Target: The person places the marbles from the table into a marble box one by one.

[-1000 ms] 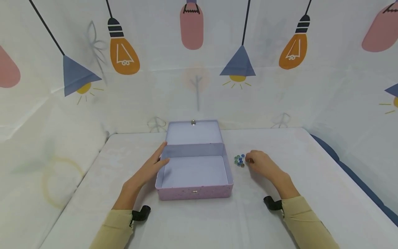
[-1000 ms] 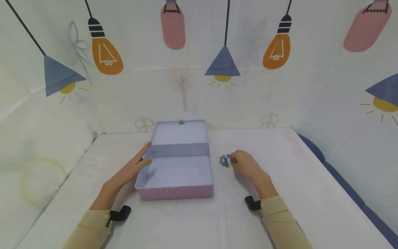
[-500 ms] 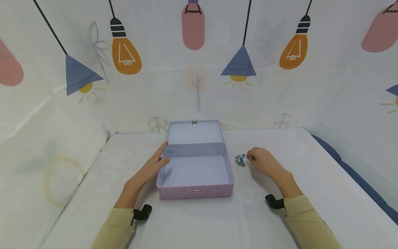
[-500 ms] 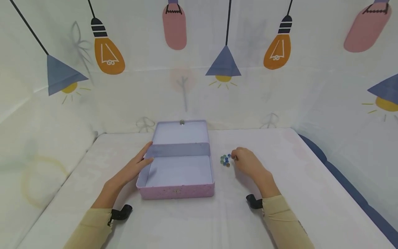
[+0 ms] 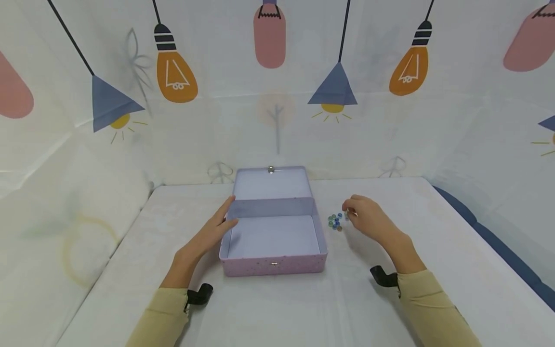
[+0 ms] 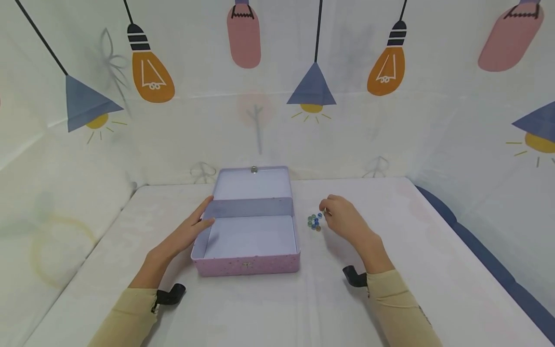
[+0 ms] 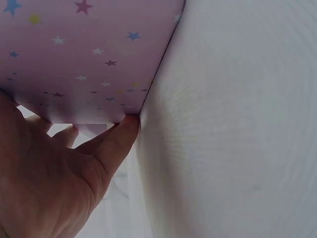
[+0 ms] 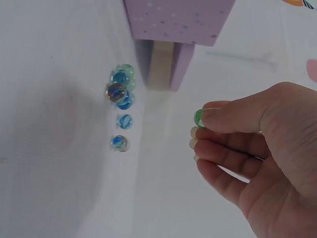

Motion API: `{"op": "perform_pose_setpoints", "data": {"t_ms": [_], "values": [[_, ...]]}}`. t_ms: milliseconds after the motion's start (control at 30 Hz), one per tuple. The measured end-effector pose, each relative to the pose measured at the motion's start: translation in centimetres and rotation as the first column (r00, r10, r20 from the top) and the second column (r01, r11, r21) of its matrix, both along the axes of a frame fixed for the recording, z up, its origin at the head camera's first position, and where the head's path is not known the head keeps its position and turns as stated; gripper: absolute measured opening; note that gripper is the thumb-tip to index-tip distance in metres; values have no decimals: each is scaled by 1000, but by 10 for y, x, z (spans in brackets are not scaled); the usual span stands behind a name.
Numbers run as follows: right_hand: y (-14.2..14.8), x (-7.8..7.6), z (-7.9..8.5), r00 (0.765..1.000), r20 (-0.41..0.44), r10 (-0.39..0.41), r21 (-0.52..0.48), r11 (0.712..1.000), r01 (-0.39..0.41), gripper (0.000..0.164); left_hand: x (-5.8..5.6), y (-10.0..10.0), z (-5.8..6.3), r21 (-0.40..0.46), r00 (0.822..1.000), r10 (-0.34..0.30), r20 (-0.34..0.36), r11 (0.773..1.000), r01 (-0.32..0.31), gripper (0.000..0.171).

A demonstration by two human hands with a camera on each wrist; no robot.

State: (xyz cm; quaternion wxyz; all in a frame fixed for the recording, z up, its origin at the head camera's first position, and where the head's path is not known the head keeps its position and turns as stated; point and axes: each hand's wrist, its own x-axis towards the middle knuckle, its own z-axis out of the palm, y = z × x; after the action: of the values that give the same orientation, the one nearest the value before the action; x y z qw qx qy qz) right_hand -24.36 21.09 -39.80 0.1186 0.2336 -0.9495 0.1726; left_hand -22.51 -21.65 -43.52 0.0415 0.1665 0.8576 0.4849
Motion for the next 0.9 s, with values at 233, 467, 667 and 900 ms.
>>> {"op": "perform_pose_setpoints", "data": {"t_ms": [233,467,667,900], "values": [[-14,-3,9,999,-32,14,-48,999,-15,16,-1,-1,1,1,1000,3,5,1000,-3,69],[-37,3,18,993,-74,95,-70,992,-101,15,0,0,1,-4,1000,0,4,1000,0,68],[-49,13,25,985,-103,135,-68,987,-143,16,0,0,2,1,1000,3,7,1000,-3,69],[-57,14,23,977,-123,174,-61,981,-183,18,1,1,0,5,1000,7,4,1000,-7,68]]}}
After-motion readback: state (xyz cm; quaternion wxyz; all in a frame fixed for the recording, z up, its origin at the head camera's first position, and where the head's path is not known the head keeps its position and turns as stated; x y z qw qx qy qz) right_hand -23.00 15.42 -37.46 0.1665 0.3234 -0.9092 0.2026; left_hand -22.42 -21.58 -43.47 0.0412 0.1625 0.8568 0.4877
